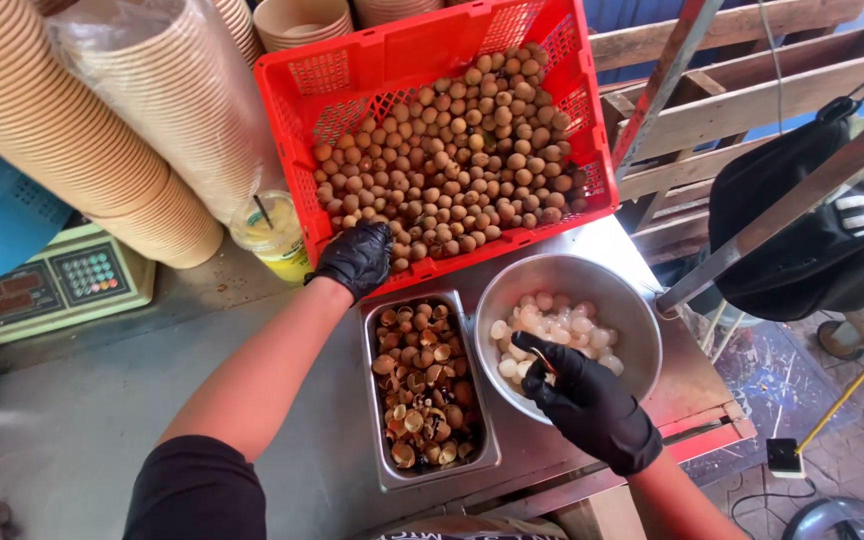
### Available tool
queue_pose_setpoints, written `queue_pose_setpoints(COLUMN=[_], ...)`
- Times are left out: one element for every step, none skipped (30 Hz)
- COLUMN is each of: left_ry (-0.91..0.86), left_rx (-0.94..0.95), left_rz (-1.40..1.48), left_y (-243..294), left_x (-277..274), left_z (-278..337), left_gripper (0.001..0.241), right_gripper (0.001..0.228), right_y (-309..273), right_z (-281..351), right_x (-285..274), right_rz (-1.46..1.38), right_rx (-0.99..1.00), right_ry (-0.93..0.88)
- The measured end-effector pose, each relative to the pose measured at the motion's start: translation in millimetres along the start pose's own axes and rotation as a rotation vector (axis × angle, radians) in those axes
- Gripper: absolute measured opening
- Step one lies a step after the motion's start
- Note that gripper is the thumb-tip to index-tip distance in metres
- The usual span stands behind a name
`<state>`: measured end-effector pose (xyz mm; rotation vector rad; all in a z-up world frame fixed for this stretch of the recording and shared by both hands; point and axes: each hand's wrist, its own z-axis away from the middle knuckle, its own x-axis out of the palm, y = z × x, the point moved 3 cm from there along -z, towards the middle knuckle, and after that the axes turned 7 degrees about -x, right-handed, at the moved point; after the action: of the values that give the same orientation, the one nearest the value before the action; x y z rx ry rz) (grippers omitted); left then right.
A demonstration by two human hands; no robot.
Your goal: Peeling longan fruit and removing the seeds using a small seed remover tool.
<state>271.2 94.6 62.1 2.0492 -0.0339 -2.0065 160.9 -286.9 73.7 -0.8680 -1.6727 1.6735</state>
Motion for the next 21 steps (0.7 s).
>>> queue_pose_setpoints(left_ry=[-0.001,0.098,0.199,0.205,0.317,0.427,0.434,0.356,0.273,0.274,0.279,0.277,0.272,0.259,0.244,0.238,0.119,-0.005,-0.007,-0.128,-0.254], left_rx=[-0.011,0.047,0.105,0.095,0.192,0.295,0.289,0.258,0.223,0.221,0.212,0.203,0.203,0.179,0.154,0.153,0.157,0.155,0.15,0.09,0.026], left_rz=[0.003,0.137,0.269,0.27,0.335,0.398,0.397,0.658,0.917,0.921,1.047,1.173,1.176,1.293,1.409,1.413,1.673,1.929,1.932,2.048,2.159], left_y=[-3,-5,-8,-19,-29,-37,-38,-39,-39,-33,-29,-23,-26,-28,-29,-18,-7,3,16,30,44], left_x=[0,-5,-9,-2,2,6,-2,-6,-9,-17,-25,-33,-24,-14,-4,-9,-11,-14,-27,-37,-49], left_z=[7,15,23,19,17,15,12,10,7,12,17,22,22,21,19,32,44,58,82,105,129], left_gripper=[0.025,0.026,0.028,0.028,0.034,0.04,0.04,0.041,0.041,0.041,0.04,0.039,0.039,0.035,0.032,0.032,0.036,0.041,0.041,0.043,0.045], right_gripper=[0.06,0.057,0.054,0.054,0.054,0.054,0.054,0.052,0.05,0.05,0.049,0.048,0.048,0.046,0.045,0.045,0.044,0.044,0.044,0.043,0.043], right_y=[-12,-27,-43,-36,-29,-21,-28,-36,-43,-41,-38,-34,-34,-35,-35,-37,-38,-38,-36,-34,-32], right_z=[-2,-5,-7,-8,-8,-7,-7,-3,0,2,4,7,10,14,18,20,23,25,26,26,27], right_x=[10,19,30,37,44,52,58,64,70,70,70,71,67,63,59,60,61,63,65,67,68], right_rz=[0.001,0.154,0.306,0.308,0.213,0.118,0.12,0.277,0.433,0.436,0.391,0.343,0.343,0.338,0.333,0.335,0.307,0.278,0.278,0.293,0.308], right_rx=[0.004,-0.096,-0.199,-0.203,-0.199,-0.194,-0.197,-0.252,-0.306,-0.304,-0.253,-0.198,-0.193,-0.214,-0.234,-0.228,-0.208,-0.189,-0.185,-0.182,-0.18], right_ry=[-0.011,-0.028,-0.046,-0.058,-0.108,-0.154,-0.162,-0.151,-0.14,-0.143,-0.133,-0.118,-0.115,-0.133,-0.151,-0.148,-0.119,-0.094,-0.095,-0.083,-0.071])
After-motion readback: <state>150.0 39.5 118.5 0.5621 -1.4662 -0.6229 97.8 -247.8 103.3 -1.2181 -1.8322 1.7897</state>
